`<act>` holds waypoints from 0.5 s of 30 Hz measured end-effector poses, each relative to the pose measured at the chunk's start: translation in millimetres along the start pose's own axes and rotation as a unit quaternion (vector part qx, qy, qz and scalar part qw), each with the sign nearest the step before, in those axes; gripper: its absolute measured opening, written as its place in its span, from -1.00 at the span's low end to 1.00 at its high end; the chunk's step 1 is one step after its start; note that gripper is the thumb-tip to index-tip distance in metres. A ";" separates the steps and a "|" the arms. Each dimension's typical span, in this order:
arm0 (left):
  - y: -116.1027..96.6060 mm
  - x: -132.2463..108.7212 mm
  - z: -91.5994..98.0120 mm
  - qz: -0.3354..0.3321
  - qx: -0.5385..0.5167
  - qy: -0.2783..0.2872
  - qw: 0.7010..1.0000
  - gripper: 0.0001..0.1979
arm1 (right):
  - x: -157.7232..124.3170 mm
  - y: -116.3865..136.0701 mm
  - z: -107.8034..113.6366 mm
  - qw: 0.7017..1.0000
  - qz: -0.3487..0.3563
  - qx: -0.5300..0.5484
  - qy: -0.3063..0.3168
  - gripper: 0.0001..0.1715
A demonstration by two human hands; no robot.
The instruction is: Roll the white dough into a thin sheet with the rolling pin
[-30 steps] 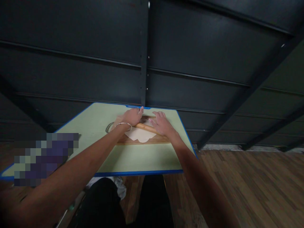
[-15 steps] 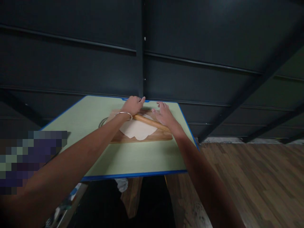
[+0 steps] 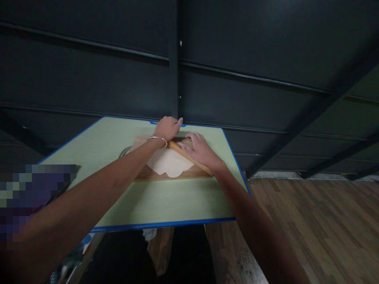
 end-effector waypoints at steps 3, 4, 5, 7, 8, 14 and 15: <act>-0.9 4.2 -4.4 -0.006 -0.001 0.006 1.000 -0.38 | -0.3 -2.9 -4.3 1.000 -0.007 0.000 0.014 -0.56; -1.7 5.3 -5.5 -0.009 -0.001 0.008 1.000 -0.39 | -0.1 -4.4 -6.6 1.000 -0.009 -0.001 0.021 -0.56; -2.5 6.4 -6.6 -0.012 -0.001 0.011 1.000 -0.40 | 0.2 -5.7 -9.2 1.000 -0.009 -0.002 0.030 -0.55; -3.9 8.3 -8.6 -0.018 -0.002 0.018 1.000 -0.41 | 0.8 -7.6 -14.0 0.999 -0.007 -0.008 0.043 -0.52; -4.4 9.3 -10.0 -0.022 -0.002 0.024 0.999 -0.41 | 1.1 -8.2 -15.5 0.999 -0.005 -0.012 0.044 -0.51; -6.4 17.1 -31.4 -0.070 0.033 0.119 0.990 -0.42 | 0.1 -9.5 -18.1 0.999 -0.008 -0.022 0.042 -0.49; -6.5 18.3 -35.7 -0.079 0.041 0.135 0.987 -0.42 | -0.4 -10.1 -18.4 0.999 -0.012 -0.021 0.044 -0.50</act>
Point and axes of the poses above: each hand's wrist, its own x-axis towards the middle knuckle, its own z-axis out of the back of the hand, y = z × x, the point moved 7 cm from there along x, towards the middle knuckle
